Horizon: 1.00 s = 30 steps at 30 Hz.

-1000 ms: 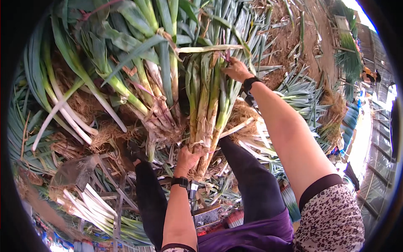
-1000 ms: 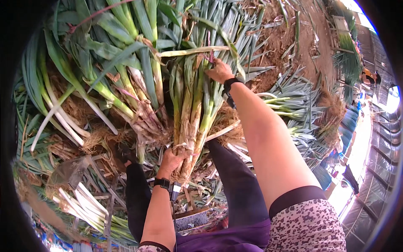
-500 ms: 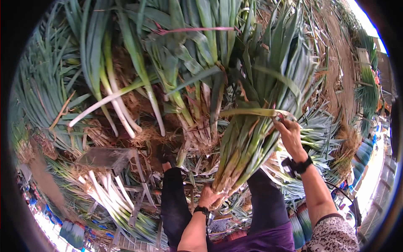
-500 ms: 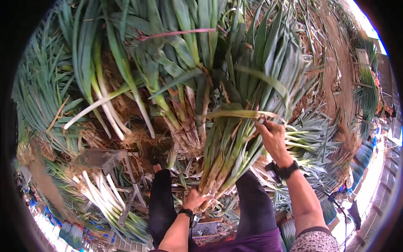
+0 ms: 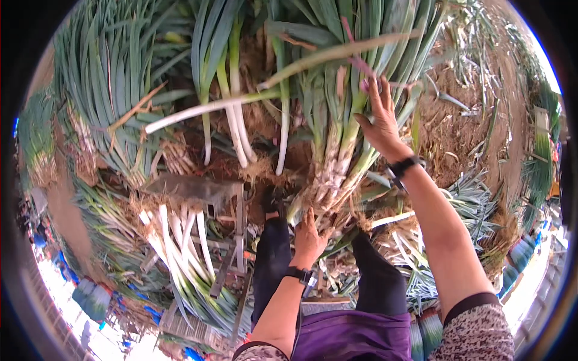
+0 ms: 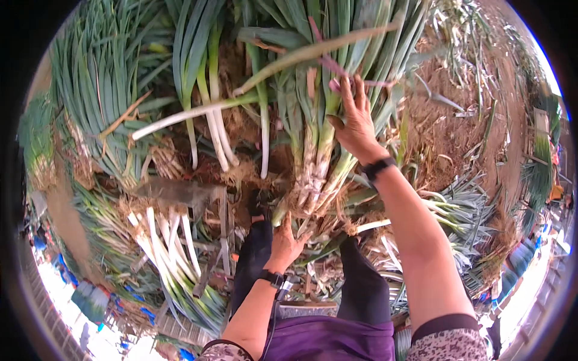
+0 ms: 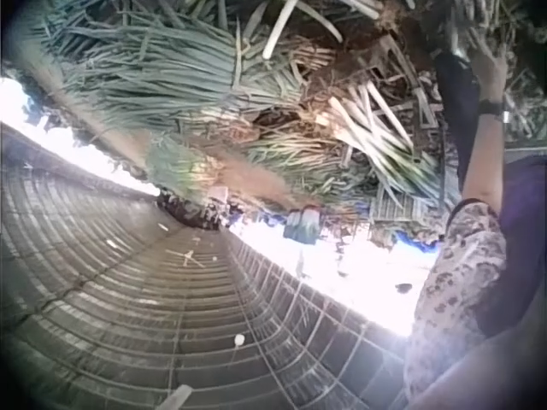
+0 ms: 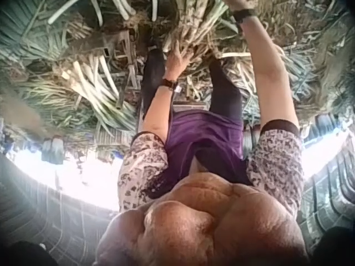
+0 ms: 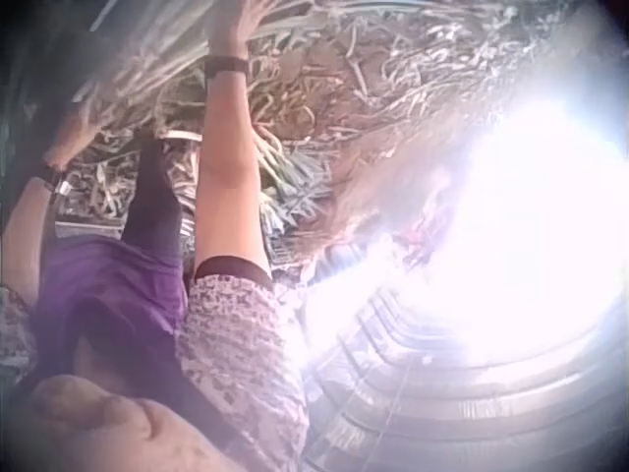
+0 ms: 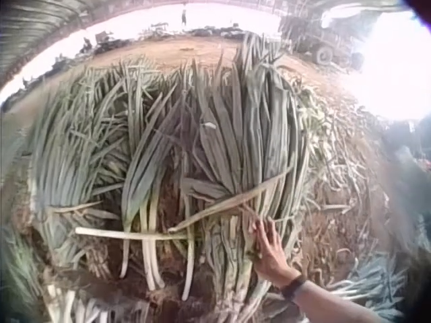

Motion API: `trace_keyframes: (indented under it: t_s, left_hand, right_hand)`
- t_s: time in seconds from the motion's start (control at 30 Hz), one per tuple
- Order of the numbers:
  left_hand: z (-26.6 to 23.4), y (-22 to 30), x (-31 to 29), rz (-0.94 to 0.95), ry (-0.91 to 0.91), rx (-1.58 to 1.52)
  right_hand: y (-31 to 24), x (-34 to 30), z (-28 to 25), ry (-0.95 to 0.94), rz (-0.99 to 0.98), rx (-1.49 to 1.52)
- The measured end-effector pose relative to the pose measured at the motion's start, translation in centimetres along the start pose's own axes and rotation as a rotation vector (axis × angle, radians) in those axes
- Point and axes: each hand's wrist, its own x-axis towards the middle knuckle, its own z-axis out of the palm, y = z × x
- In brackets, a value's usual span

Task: Cleaning, trimming, and bundling scallions in an agricultural processing area.

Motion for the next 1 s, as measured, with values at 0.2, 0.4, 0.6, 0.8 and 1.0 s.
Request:
trace_keyframes:
  t_s: [0.2, 0.4, 0.6, 0.8, 1.0]
  left_hand:
    - [-1.4, 0.3, -7.1, -0.161, -0.232, -0.143]
    - [1.4, 1.1, -6.2, 0.013, -0.339, -0.155]
    - [1.4, -1.8, -5.9, -0.029, -0.660, -0.054]
    - [-0.7, -3.2, -0.9, -0.212, -0.208, -0.426]
    - [1.6, -1.4, 5.1, -0.010, -0.056, -0.377]
  right_hand:
    - [-1.0, -1.2, 2.3, 0.098, 0.101, -0.078]
    - [1.1, -3.1, 1.0, 0.078, 0.002, 0.094]
    - [4.8, -9.5, 2.0, 0.306, 0.286, 0.066]
    - [7.8, -16.8, 8.7, 0.411, 0.706, 0.726]
    - [11.8, -19.9, 10.8, 0.459, 0.989, 0.846]
